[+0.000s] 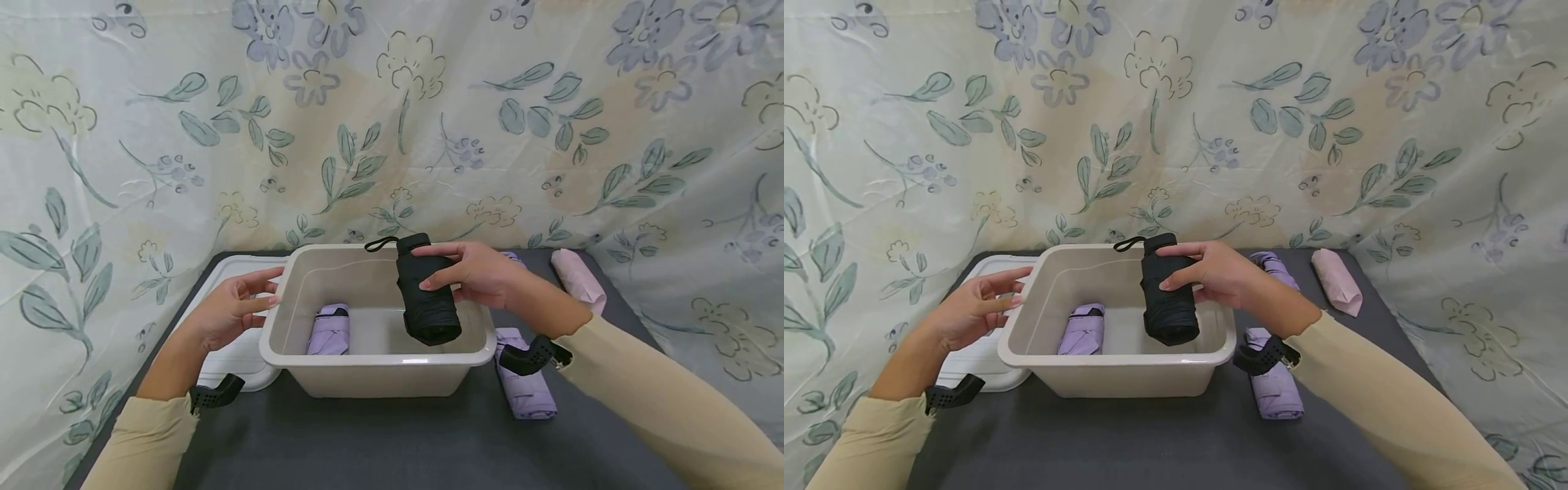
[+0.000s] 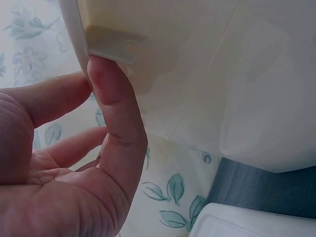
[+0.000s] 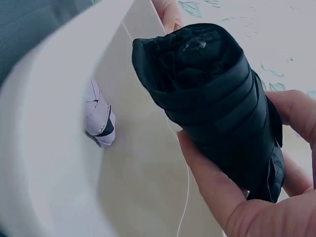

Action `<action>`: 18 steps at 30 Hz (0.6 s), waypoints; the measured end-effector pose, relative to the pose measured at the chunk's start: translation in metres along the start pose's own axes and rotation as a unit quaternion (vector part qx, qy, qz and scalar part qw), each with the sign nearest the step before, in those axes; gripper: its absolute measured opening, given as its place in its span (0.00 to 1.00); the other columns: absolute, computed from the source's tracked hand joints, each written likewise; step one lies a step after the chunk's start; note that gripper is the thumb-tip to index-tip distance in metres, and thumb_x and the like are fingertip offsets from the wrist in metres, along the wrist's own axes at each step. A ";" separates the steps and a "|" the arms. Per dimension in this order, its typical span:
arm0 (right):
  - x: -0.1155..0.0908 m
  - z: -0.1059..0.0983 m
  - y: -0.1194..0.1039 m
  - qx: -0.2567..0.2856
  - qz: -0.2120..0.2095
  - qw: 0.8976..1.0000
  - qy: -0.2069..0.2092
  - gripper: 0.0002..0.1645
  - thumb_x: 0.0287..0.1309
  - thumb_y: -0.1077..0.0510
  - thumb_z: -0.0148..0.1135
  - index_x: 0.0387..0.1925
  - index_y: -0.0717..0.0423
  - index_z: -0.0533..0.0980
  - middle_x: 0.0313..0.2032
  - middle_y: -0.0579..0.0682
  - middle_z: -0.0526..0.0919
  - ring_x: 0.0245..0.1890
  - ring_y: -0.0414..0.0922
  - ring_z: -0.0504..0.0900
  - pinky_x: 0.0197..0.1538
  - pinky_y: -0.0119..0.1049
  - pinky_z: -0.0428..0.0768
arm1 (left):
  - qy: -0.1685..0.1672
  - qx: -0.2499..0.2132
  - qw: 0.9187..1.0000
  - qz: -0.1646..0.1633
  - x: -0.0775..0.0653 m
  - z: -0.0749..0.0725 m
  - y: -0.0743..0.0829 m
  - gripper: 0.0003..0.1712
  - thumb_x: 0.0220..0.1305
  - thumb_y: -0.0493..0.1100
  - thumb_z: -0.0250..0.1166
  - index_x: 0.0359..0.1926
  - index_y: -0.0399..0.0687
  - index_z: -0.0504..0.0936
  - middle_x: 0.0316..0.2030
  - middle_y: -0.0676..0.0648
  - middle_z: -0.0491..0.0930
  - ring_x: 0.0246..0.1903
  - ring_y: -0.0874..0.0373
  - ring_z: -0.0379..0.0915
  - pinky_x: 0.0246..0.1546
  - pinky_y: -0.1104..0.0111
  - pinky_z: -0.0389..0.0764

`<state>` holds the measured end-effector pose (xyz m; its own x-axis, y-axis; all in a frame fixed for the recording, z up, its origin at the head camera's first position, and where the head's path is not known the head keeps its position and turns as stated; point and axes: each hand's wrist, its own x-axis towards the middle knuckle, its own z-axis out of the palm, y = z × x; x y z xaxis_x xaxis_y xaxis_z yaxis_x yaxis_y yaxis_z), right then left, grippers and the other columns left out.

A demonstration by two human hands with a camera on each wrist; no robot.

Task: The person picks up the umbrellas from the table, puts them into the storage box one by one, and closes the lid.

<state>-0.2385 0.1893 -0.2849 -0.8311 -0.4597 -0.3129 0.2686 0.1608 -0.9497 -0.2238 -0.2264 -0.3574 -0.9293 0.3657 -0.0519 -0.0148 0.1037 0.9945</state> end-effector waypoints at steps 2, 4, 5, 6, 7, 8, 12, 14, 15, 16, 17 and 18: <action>0.004 0.004 -0.002 -0.004 0.007 1.000 0.000 0.43 0.57 0.72 0.68 0.73 0.48 0.70 0.71 0.57 0.69 0.60 0.56 0.79 0.57 0.52 0.85 | -0.001 -0.002 1.000 0.001 0.000 0.000 0.000 0.39 0.72 0.34 0.63 0.79 0.39 0.57 0.48 0.50 0.78 0.47 0.61 0.84 0.46 0.63 0.88; 0.008 0.008 -0.004 -0.010 0.015 1.000 0.001 0.42 0.57 0.72 0.69 0.72 0.48 0.72 0.70 0.56 0.70 0.61 0.57 0.79 0.58 0.52 0.84 | -0.001 -0.002 1.000 0.003 -0.001 0.000 -0.001 0.39 0.72 0.34 0.62 0.79 0.39 0.57 0.48 0.50 0.79 0.47 0.60 0.84 0.46 0.63 0.88; 0.009 0.010 -0.005 -0.016 0.019 1.000 0.000 0.41 0.57 0.72 0.70 0.71 0.48 0.72 0.70 0.56 0.71 0.60 0.57 0.80 0.58 0.53 0.84 | -0.001 -0.003 1.000 0.004 -0.001 -0.001 -0.001 0.39 0.72 0.34 0.62 0.79 0.39 0.57 0.48 0.50 0.79 0.47 0.60 0.84 0.46 0.63 0.88; 0.011 0.012 -0.006 -0.021 0.024 0.999 -0.001 0.41 0.56 0.71 0.70 0.71 0.48 0.73 0.69 0.56 0.71 0.60 0.57 0.80 0.58 0.53 0.84 | -0.001 -0.004 1.000 0.005 -0.001 -0.001 -0.001 0.39 0.72 0.34 0.62 0.79 0.39 0.57 0.48 0.50 0.79 0.47 0.60 0.84 0.46 0.63 0.88; 0.013 0.013 -0.007 -0.026 0.029 0.999 -0.003 0.41 0.56 0.71 0.71 0.70 0.48 0.73 0.69 0.56 0.71 0.59 0.56 0.81 0.58 0.53 0.84 | -0.001 -0.004 1.000 0.005 -0.001 -0.001 -0.001 0.39 0.72 0.34 0.62 0.79 0.39 0.57 0.48 0.50 0.79 0.47 0.60 0.84 0.46 0.63 0.88; 0.015 0.015 -0.007 -0.030 0.034 0.999 -0.006 0.41 0.56 0.71 0.71 0.70 0.48 0.73 0.69 0.57 0.72 0.58 0.56 0.82 0.58 0.53 0.84 | 0.000 -0.004 1.000 0.005 -0.001 -0.001 -0.001 0.39 0.72 0.34 0.62 0.79 0.39 0.57 0.48 0.50 0.79 0.47 0.60 0.84 0.46 0.63 0.88; 0.022 0.021 -0.009 -0.036 0.050 0.998 -0.020 0.40 0.56 0.72 0.70 0.70 0.50 0.73 0.68 0.58 0.71 0.57 0.56 0.83 0.57 0.53 0.84 | 0.000 -0.004 1.000 0.002 -0.001 -0.001 -0.001 0.39 0.72 0.35 0.63 0.79 0.40 0.58 0.48 0.51 0.78 0.46 0.60 0.84 0.46 0.63 0.88; 0.026 0.023 -0.010 -0.042 0.055 0.997 -0.026 0.40 0.56 0.72 0.70 0.70 0.50 0.73 0.68 0.58 0.71 0.57 0.56 0.83 0.58 0.53 0.84 | 0.000 -0.006 1.000 0.002 -0.001 -0.001 -0.002 0.39 0.72 0.35 0.63 0.79 0.40 0.57 0.48 0.51 0.79 0.46 0.60 0.84 0.46 0.63 0.88; 0.028 0.023 -0.010 -0.045 0.057 0.997 -0.029 0.40 0.56 0.72 0.70 0.70 0.51 0.73 0.68 0.59 0.71 0.58 0.56 0.83 0.58 0.53 0.84 | 0.000 -0.007 1.000 0.001 -0.001 -0.001 -0.002 0.39 0.72 0.35 0.63 0.79 0.40 0.57 0.48 0.50 0.79 0.46 0.60 0.85 0.46 0.63 0.88; 0.029 0.024 -0.010 -0.050 0.059 0.997 -0.032 0.40 0.56 0.72 0.70 0.70 0.51 0.73 0.68 0.59 0.71 0.58 0.57 0.82 0.58 0.53 0.84 | -0.001 -0.008 1.000 0.001 0.000 -0.001 -0.002 0.39 0.72 0.34 0.63 0.79 0.40 0.57 0.48 0.50 0.79 0.46 0.60 0.85 0.46 0.63 0.88; 0.030 0.024 -0.011 -0.055 0.061 0.996 -0.035 0.40 0.56 0.72 0.70 0.70 0.51 0.73 0.68 0.59 0.71 0.58 0.57 0.82 0.58 0.53 0.84 | -0.001 -0.009 1.000 0.002 0.000 -0.001 -0.002 0.39 0.72 0.34 0.63 0.79 0.40 0.57 0.48 0.50 0.79 0.46 0.60 0.85 0.46 0.63 0.88; 0.032 0.025 -0.012 -0.062 0.063 0.995 -0.036 0.39 0.56 0.72 0.70 0.69 0.51 0.74 0.68 0.59 0.71 0.58 0.57 0.82 0.57 0.53 0.84 | -0.002 -0.009 1.000 0.002 0.000 0.000 -0.002 0.40 0.72 0.34 0.63 0.79 0.40 0.57 0.48 0.50 0.79 0.45 0.60 0.85 0.46 0.63 0.88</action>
<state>-0.2562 0.1513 -0.2838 -0.7568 -0.4891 -0.4336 0.3025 0.3259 -0.8957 -0.2240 -0.2270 -0.3590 -0.9280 0.3695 -0.0478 -0.0173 0.0852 0.9962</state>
